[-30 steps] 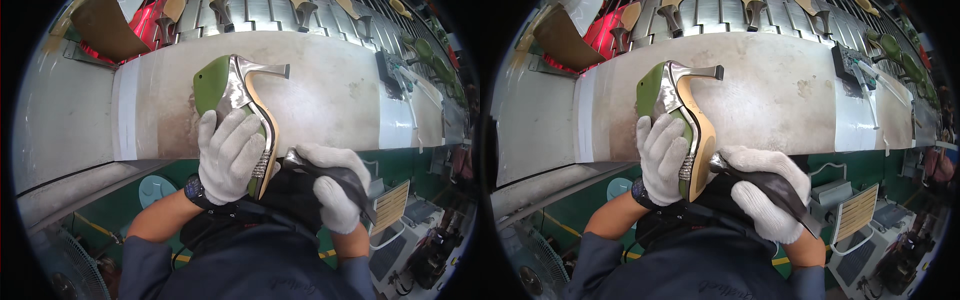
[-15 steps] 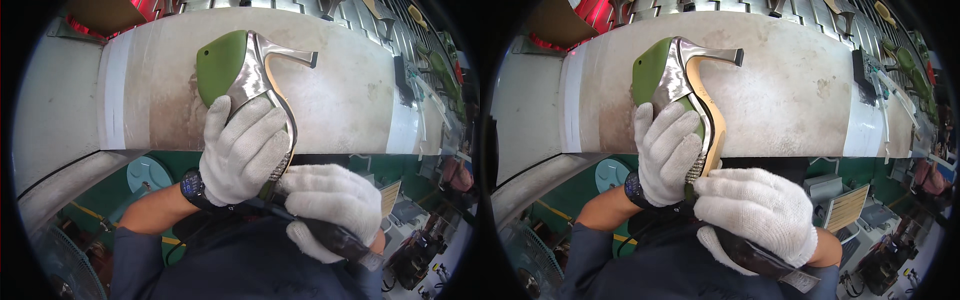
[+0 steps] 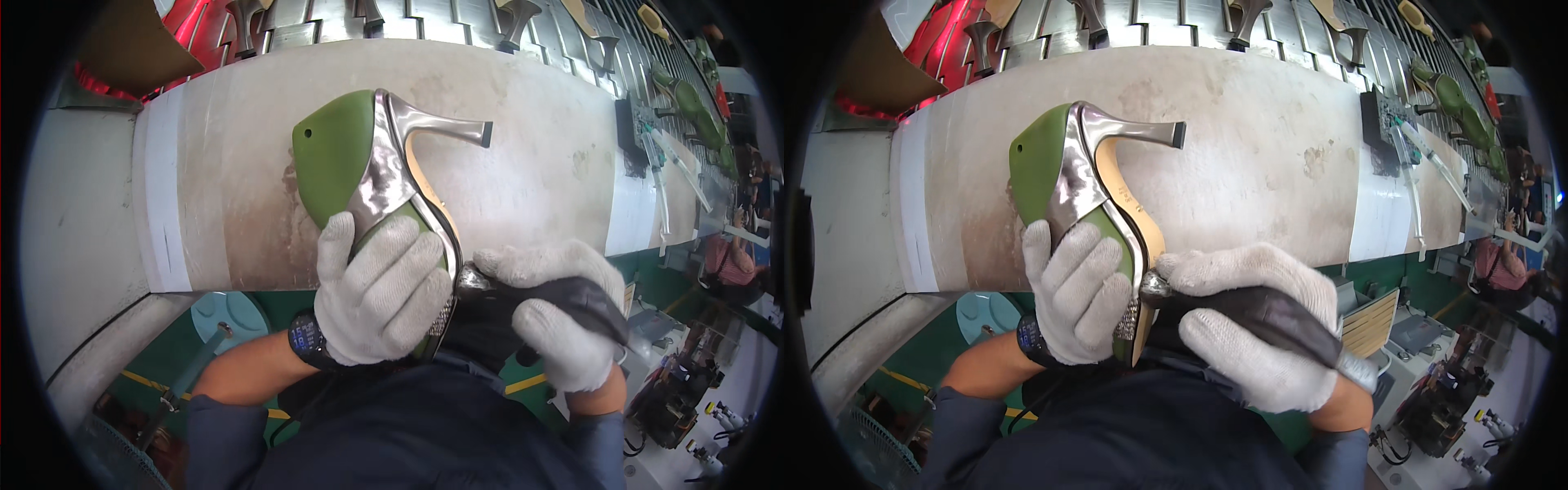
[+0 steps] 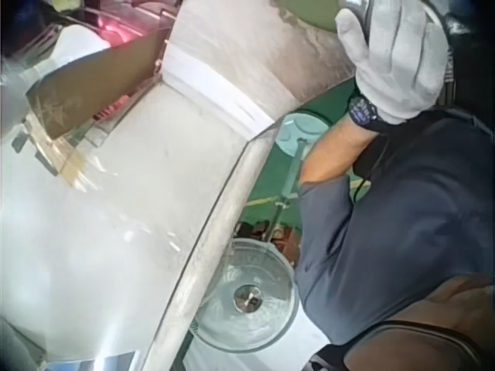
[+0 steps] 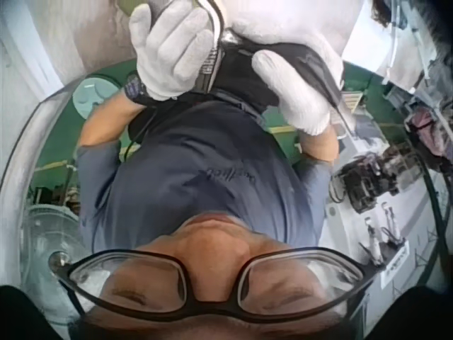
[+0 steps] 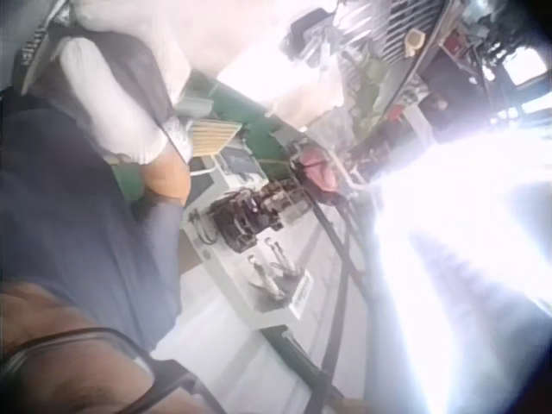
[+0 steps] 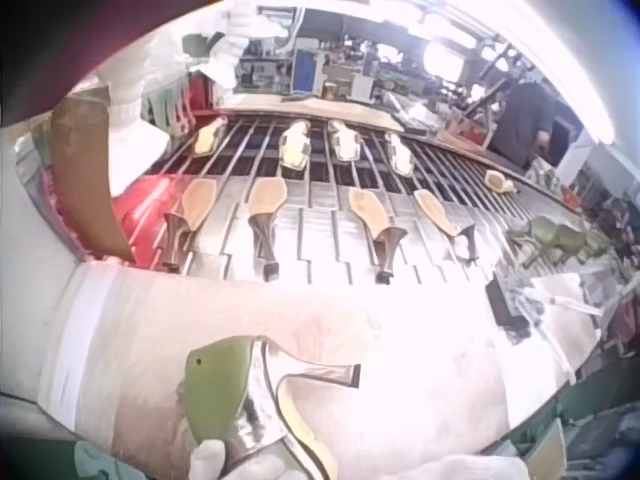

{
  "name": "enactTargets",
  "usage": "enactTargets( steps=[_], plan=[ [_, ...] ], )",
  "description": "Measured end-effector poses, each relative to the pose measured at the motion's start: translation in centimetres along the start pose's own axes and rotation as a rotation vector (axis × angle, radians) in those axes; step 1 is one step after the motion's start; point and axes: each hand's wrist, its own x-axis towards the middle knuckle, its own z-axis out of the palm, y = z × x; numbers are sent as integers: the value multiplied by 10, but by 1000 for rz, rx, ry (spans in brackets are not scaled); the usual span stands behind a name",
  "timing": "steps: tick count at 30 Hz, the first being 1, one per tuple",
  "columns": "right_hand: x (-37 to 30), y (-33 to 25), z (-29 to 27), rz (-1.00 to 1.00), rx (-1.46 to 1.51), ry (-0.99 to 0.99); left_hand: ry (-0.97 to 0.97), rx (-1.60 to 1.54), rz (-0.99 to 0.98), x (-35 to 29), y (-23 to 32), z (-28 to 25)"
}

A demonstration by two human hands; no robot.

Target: The person attaches soles to shoe uppers on lasts by hand, taps along the edges and heels with a hammer, and places the assembled shoes onto a conveyor belt.

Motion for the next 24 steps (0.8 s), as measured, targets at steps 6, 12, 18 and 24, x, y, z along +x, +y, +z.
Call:
enactTargets(
  steps=[6,12,18,24],
  plan=[
    [53,-6,-26,-4,-268,-198,45,29,12,-14,-5,8],
    [87,-3,-21,152,-51,-215,61,25,4,-12,-6,11],
    [94,-8,2,270,148,-114,82,26,-64,-16,3,12],
    [97,-2,22,121,-12,62,64,-45,-30,-10,-2,14]
  ],
)
